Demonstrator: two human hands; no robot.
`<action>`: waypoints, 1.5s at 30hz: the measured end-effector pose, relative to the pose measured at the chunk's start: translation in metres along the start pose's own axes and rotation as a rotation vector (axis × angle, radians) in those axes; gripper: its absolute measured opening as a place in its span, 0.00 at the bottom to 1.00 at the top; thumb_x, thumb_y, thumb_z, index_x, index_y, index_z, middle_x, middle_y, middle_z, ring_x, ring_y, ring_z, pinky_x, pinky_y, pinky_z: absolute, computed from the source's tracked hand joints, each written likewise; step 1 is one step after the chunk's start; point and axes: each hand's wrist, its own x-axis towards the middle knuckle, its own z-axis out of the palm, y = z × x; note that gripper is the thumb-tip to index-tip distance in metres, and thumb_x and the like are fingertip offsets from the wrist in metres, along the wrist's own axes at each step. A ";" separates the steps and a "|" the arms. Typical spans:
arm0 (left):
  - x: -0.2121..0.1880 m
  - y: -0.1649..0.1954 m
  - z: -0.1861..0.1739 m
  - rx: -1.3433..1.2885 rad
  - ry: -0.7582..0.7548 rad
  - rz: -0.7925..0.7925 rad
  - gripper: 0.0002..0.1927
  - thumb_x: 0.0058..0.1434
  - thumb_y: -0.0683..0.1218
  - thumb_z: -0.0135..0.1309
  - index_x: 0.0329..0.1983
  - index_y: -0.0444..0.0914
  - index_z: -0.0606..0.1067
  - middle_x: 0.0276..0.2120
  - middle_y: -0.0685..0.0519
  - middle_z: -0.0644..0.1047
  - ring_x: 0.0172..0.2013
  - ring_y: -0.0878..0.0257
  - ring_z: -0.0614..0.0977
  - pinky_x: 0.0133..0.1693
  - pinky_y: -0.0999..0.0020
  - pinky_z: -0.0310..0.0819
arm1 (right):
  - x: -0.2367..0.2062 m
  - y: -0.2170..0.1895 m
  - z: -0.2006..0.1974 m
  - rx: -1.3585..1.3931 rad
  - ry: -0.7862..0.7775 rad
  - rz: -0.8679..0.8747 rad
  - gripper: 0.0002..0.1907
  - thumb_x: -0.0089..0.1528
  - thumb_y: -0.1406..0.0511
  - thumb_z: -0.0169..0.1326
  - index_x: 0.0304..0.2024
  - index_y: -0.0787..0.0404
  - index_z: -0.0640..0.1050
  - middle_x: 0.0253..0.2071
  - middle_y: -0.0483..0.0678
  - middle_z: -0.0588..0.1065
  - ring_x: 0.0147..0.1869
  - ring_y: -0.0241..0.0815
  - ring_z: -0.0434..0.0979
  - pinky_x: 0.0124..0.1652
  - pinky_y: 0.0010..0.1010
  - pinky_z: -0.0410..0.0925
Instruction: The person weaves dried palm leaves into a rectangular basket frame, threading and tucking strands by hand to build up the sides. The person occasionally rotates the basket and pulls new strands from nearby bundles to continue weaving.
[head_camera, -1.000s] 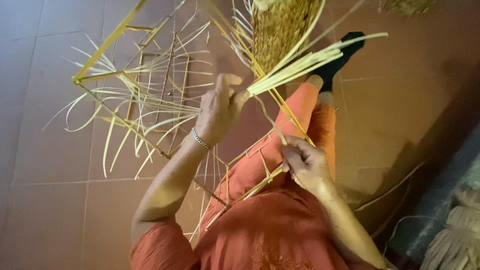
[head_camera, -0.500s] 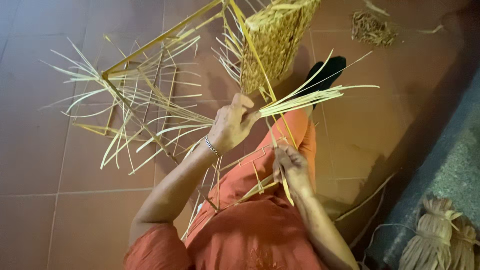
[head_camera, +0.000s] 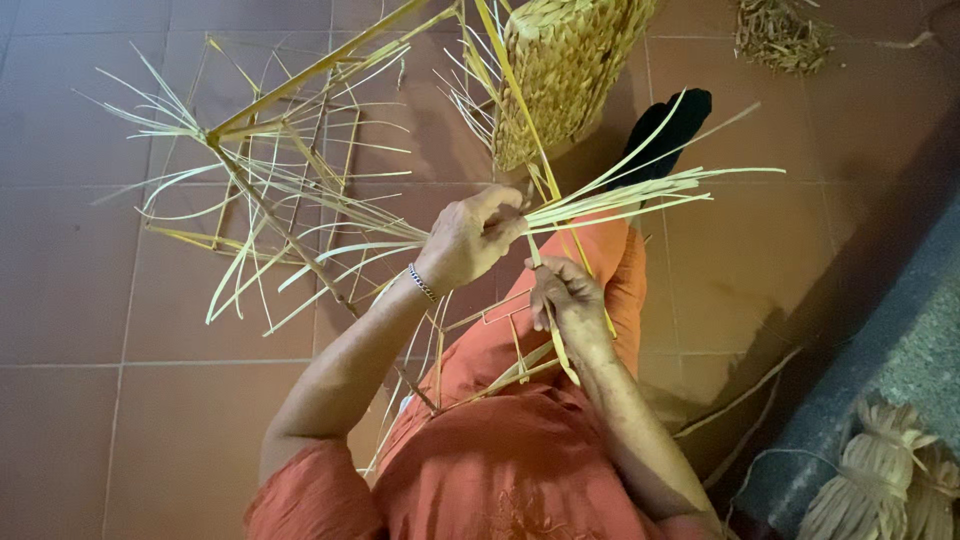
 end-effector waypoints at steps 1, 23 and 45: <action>0.000 0.000 0.001 0.007 -0.041 -0.088 0.10 0.65 0.45 0.60 0.47 0.40 0.75 0.22 0.46 0.78 0.22 0.57 0.80 0.28 0.63 0.72 | 0.000 -0.002 0.001 -0.013 0.011 0.008 0.10 0.71 0.67 0.49 0.50 0.65 0.77 0.23 0.44 0.72 0.20 0.31 0.67 0.22 0.22 0.62; -0.018 0.022 0.018 0.162 0.136 0.111 0.09 0.60 0.44 0.60 0.38 0.42 0.71 0.34 0.47 0.79 0.31 0.44 0.82 0.30 0.50 0.72 | 0.000 -0.082 0.034 -1.178 0.014 -1.177 0.19 0.55 0.75 0.63 0.48 0.54 0.81 0.46 0.53 0.76 0.43 0.45 0.74 0.43 0.31 0.71; -0.006 0.039 0.007 0.033 -0.140 0.102 0.10 0.63 0.44 0.56 0.46 0.40 0.71 0.37 0.46 0.80 0.37 0.42 0.82 0.36 0.49 0.75 | 0.016 -0.084 0.013 -0.668 0.233 -0.477 0.01 0.68 0.73 0.56 0.42 0.65 0.78 0.32 0.41 0.77 0.33 0.26 0.75 0.32 0.20 0.69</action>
